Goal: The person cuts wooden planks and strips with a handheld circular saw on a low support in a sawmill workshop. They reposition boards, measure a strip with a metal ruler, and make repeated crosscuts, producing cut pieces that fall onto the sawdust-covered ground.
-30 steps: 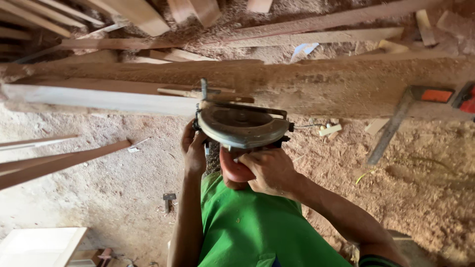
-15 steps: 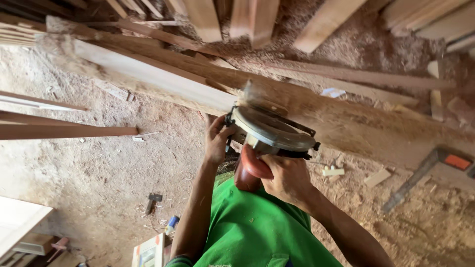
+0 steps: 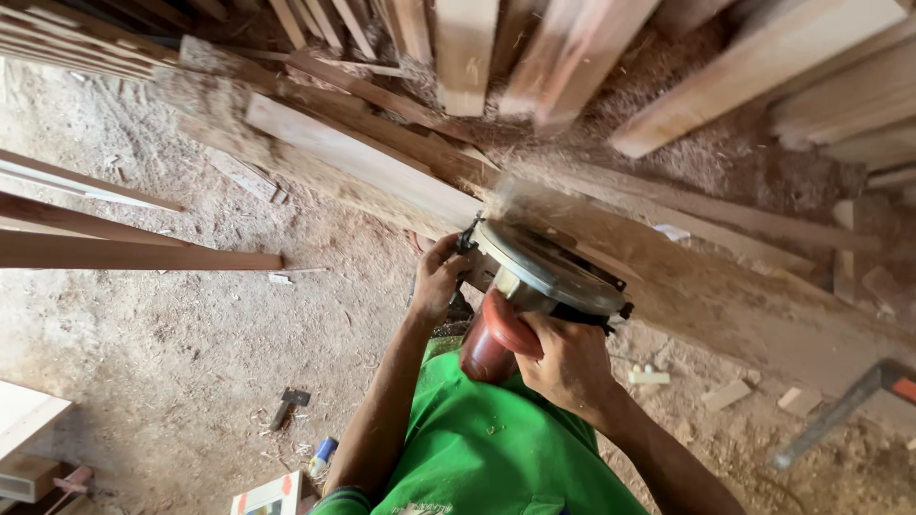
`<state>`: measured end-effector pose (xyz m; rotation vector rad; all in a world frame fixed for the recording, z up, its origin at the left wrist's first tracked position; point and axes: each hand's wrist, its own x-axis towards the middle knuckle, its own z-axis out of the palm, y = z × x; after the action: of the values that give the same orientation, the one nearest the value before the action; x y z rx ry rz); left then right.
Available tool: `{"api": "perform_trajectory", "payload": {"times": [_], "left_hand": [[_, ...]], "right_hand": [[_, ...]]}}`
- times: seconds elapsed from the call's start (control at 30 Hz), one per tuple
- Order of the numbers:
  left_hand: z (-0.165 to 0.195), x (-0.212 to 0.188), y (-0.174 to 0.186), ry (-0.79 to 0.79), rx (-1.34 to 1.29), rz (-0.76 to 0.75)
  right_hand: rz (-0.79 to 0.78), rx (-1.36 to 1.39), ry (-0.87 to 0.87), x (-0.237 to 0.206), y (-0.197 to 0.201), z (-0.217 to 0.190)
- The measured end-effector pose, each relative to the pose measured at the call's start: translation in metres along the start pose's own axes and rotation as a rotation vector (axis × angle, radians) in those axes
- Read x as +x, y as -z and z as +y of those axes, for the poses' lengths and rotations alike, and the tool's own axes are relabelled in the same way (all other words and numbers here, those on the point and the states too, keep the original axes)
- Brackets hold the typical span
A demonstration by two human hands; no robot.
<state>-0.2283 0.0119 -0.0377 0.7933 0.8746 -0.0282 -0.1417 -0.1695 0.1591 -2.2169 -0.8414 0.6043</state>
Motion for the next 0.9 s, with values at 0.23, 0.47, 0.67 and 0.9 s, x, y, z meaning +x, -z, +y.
{"api": "perform_trajectory", "payload": {"times": [0.23, 0.47, 0.67, 0.9], "left_hand": [[0.041, 0.019, 0.049, -0.012, 0.02, -0.002], [0.093, 0.029, 0.084, -0.031, 0.012, -0.091], [0.111, 0.031, 0.096, 0.025, 0.254, 0.026], [0.101, 0.034, 0.097, -0.119, 0.127, -0.01]], "right_hand": [[-0.04, -0.042, -0.039, 0.042, -0.042, -0.035], [0.018, -0.052, 0.04, 0.075, -0.08, -0.056], [0.017, -0.022, 0.059, 0.086, -0.089, -0.059], [0.037, -0.012, 0.056, 0.086, -0.091, -0.059]]}}
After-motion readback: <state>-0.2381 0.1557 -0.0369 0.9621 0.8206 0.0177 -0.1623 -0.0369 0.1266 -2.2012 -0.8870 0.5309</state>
